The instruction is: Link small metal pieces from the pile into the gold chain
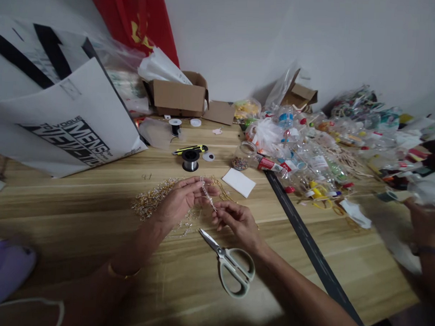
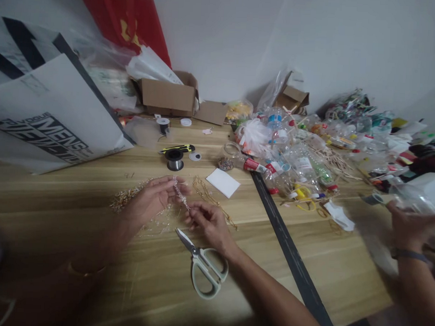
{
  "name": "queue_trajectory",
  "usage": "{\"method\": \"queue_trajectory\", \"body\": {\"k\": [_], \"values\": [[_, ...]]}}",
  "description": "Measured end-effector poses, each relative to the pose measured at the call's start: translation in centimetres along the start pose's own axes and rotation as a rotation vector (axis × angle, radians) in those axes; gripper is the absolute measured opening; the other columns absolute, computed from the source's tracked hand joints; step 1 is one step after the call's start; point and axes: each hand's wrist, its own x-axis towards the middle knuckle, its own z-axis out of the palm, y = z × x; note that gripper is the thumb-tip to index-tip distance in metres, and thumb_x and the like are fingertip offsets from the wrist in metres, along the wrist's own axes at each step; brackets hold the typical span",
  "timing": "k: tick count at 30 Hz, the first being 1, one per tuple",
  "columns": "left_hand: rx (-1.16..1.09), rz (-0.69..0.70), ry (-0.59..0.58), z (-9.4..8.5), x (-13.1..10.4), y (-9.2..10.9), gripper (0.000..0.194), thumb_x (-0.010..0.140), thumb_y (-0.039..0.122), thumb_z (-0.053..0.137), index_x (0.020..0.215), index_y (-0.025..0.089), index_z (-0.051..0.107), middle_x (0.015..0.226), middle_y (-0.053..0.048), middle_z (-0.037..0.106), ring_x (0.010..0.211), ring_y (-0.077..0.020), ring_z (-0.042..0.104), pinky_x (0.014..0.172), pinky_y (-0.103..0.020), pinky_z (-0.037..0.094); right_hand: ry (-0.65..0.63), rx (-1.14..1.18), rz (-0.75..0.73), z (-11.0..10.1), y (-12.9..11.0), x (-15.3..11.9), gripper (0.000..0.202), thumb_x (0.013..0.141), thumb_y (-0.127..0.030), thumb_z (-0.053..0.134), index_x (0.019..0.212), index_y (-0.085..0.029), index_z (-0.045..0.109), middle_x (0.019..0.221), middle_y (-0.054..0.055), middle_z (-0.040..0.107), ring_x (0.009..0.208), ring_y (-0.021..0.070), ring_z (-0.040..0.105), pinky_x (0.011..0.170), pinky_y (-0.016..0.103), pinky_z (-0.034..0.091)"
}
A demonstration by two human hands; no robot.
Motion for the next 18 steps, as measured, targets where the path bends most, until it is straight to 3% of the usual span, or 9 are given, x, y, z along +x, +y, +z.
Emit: {"method": "queue_trajectory", "body": {"k": [10, 18], "values": [[-0.021, 0.071, 0.067, -0.4, 0.4, -0.3, 0.015, 0.077, 0.019, 0.064, 0.089, 0.011, 0.068, 0.088, -0.01, 0.073, 0.084, -0.0191, 0.069, 0.068, -0.025, 0.053, 0.01, 0.017, 0.012, -0.9, -0.3, 0.2, 0.03, 0.073, -0.032, 0.072, 0.097, -0.016, 0.068, 0.085, 0.005, 0.07, 0.07, 0.0132, 0.065, 0.058, 0.023, 0.052], [-0.035, 0.073, 0.057, -0.4, 0.3, -0.2, 0.016, 0.078, 0.019, 0.063, 0.091, 0.011, 0.067, 0.088, -0.01, 0.073, 0.085, -0.0193, 0.069, 0.068, -0.026, 0.053, -0.063, 0.088, 0.037, -1.2, -0.1, 0.1, 0.03, 0.074, -0.026, 0.072, 0.102, -0.018, 0.065, 0.093, 0.006, 0.07, 0.08, 0.0131, 0.065, 0.066, 0.023, 0.053]]}}
